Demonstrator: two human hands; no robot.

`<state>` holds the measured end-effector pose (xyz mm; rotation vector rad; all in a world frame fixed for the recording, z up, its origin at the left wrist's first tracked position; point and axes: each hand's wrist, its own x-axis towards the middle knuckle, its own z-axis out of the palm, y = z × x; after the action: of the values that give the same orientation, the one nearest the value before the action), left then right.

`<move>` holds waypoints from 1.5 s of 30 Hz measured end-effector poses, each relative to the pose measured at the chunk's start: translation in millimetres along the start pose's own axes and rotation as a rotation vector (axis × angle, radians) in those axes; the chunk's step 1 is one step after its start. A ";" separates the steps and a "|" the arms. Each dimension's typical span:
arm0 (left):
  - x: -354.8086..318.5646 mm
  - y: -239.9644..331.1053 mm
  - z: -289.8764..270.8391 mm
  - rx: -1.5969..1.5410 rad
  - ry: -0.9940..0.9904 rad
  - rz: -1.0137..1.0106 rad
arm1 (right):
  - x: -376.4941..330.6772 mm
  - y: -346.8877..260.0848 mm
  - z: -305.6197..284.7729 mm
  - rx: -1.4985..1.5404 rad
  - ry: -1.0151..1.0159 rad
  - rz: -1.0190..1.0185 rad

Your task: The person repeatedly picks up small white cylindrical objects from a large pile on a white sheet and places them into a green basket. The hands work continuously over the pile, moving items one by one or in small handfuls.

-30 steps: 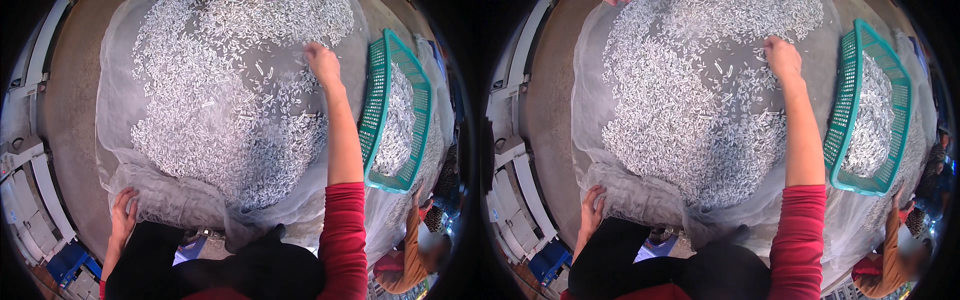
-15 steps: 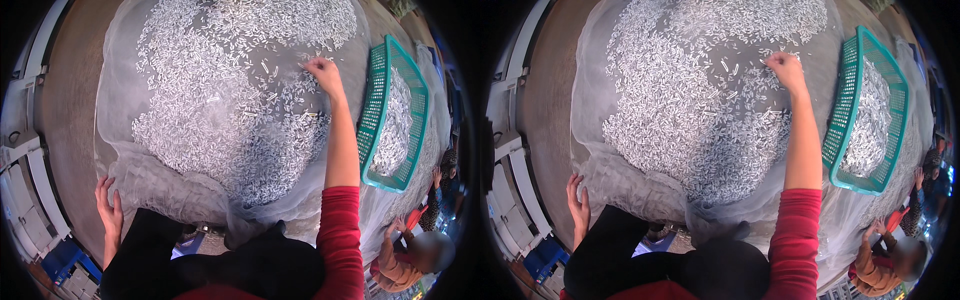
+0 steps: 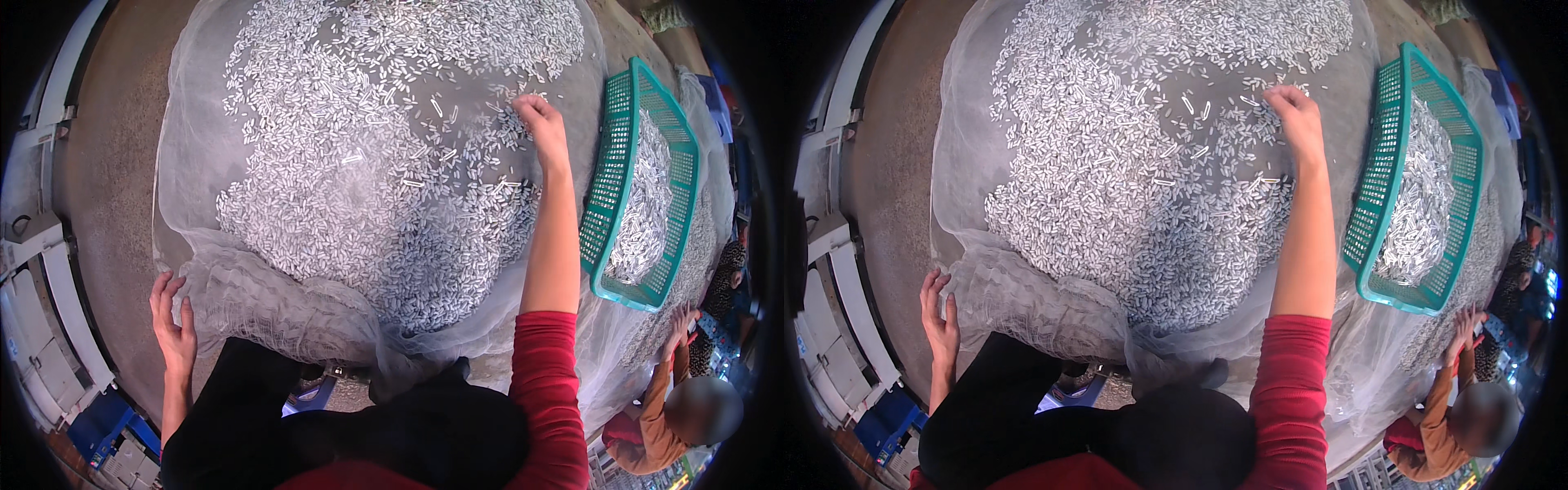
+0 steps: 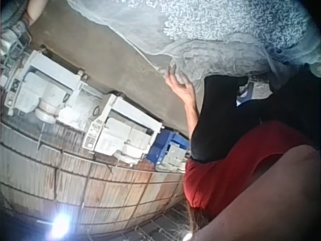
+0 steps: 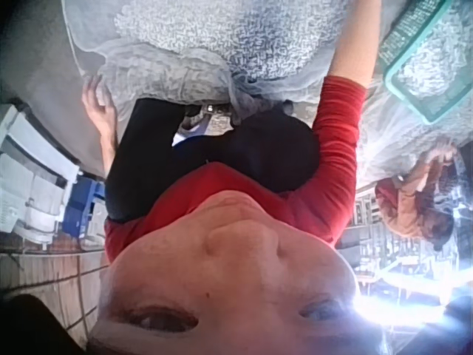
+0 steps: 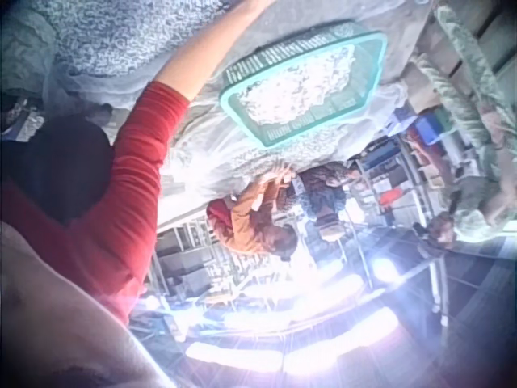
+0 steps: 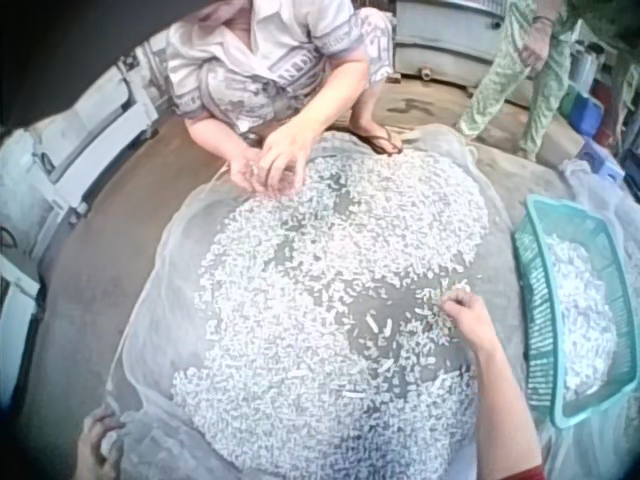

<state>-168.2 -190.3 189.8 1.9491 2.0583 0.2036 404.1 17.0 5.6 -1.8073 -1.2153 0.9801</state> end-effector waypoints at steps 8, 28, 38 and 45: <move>7.6 -3.5 -3.8 -0.004 0.004 0.022 | 3.2 -3.3 28.0 -0.753 -0.011 -0.173; 23.2 -6.7 -1.1 -0.030 -0.023 0.048 | -9.6 -48.1 104.2 -0.694 -0.139 0.226; 19.3 -13.7 -8.4 -0.009 -0.028 0.014 | -6.6 -34.6 84.8 0.085 -0.235 0.208; 24.6 -6.6 0.7 -0.045 -0.017 0.034 | -12.9 -52.5 103.6 -0.390 -0.318 0.143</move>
<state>-175.1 -166.5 184.2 1.9541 1.9932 0.2372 288.8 35.8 8.8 -2.1181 -1.5759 1.2108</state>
